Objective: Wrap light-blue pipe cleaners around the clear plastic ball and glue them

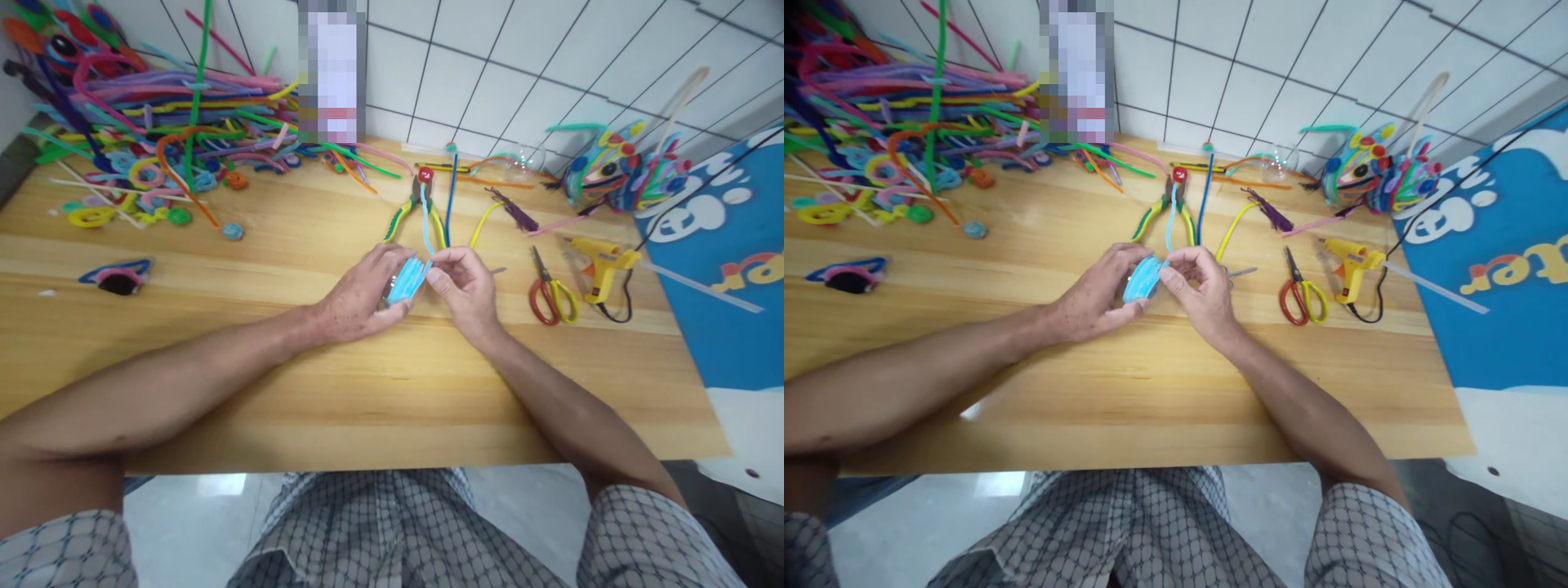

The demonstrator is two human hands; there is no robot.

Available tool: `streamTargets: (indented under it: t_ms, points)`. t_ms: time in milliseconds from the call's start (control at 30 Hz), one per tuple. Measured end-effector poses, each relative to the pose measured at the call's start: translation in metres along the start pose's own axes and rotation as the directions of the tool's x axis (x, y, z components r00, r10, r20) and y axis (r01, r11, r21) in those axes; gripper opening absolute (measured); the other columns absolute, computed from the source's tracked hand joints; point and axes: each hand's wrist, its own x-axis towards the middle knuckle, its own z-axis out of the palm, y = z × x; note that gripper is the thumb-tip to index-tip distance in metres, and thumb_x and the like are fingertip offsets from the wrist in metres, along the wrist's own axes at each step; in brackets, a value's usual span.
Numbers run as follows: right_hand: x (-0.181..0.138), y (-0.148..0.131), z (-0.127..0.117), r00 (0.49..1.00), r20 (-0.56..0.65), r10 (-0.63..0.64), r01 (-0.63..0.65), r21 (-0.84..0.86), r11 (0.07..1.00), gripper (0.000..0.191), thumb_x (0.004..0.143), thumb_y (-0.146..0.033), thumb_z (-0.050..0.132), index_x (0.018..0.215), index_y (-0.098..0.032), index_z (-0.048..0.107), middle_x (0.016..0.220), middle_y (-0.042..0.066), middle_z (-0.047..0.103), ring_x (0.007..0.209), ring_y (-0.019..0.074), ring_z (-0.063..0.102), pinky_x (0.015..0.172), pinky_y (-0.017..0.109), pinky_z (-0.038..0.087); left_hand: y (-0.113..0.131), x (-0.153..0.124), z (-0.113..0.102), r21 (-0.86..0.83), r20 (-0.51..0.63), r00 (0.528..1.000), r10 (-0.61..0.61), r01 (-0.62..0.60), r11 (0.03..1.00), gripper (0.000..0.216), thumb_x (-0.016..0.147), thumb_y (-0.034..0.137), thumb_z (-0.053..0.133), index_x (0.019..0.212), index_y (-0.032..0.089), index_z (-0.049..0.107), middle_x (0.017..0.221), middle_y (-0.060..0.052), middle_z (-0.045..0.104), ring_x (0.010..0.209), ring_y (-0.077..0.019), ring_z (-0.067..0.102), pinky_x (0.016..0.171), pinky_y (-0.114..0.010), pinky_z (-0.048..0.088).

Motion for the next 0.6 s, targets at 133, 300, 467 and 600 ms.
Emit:
streamTargets:
  t_ms: [133, 300, 467, 600]
  points:
    - [0.0001, 0.001, 0.0027, 0.999, 0.029, 0.038, -0.039, 0.022, 0.999, 0.054, 0.089, -0.077, 0.087, 0.107, -0.028, 0.074, 0.095, -0.001, 0.079, 0.087, 0.0173, 0.076, 0.081, 0.033, 0.065, 0.0009, -0.0005, 0.0011, -0.023, -0.002, 1.0, 0.011, -0.011, 1.0, 0.055, 0.101, 0.037, 0.064, 0.151, 0.022, 0.049, 0.147, -0.018, 0.068, 0.139, -0.0345, 0.064, 0.119, -0.058, 0.058]
    - [-0.0005, -0.0011, 0.0035, 1.0, 0.028, 0.009, -0.009, 0.022, 1.0, 0.055, 0.089, -0.078, 0.087, 0.106, -0.027, 0.074, 0.094, -0.001, 0.08, 0.086, 0.017, 0.076, 0.082, 0.034, 0.064, 0.0022, -0.002, 0.0029, -0.02, -0.034, 0.999, 0.025, -0.025, 0.999, 0.057, 0.101, 0.038, 0.066, 0.153, 0.023, 0.048, 0.147, -0.017, 0.067, 0.139, -0.0342, 0.064, 0.118, -0.057, 0.059]
    - [-0.0022, -0.0024, 0.0044, 0.999, 0.032, -0.024, 0.024, -0.003, 1.0, 0.053, 0.092, -0.076, 0.086, 0.107, -0.027, 0.074, 0.092, -0.001, 0.079, 0.084, 0.0168, 0.075, 0.08, 0.034, 0.063, 0.0023, -0.0041, 0.0029, -0.002, -0.015, 1.0, 0.018, -0.018, 1.0, 0.065, 0.101, 0.041, 0.067, 0.16, 0.023, 0.045, 0.153, -0.019, 0.064, 0.146, -0.037, 0.061, 0.123, -0.062, 0.056]
    - [-0.0032, 0.0008, 0.006, 1.0, 0.017, -0.018, 0.018, 0.018, 1.0, 0.059, 0.091, -0.075, 0.087, 0.119, -0.027, 0.07, 0.105, 0.001, 0.081, 0.092, 0.0176, 0.078, 0.083, 0.034, 0.065, 0.0012, -0.0056, 0.003, 0.036, 0.001, 1.0, 0.0, 0.0, 0.999, 0.068, 0.102, 0.043, 0.065, 0.162, 0.023, 0.043, 0.154, -0.019, 0.063, 0.148, -0.0367, 0.061, 0.122, -0.063, 0.056]
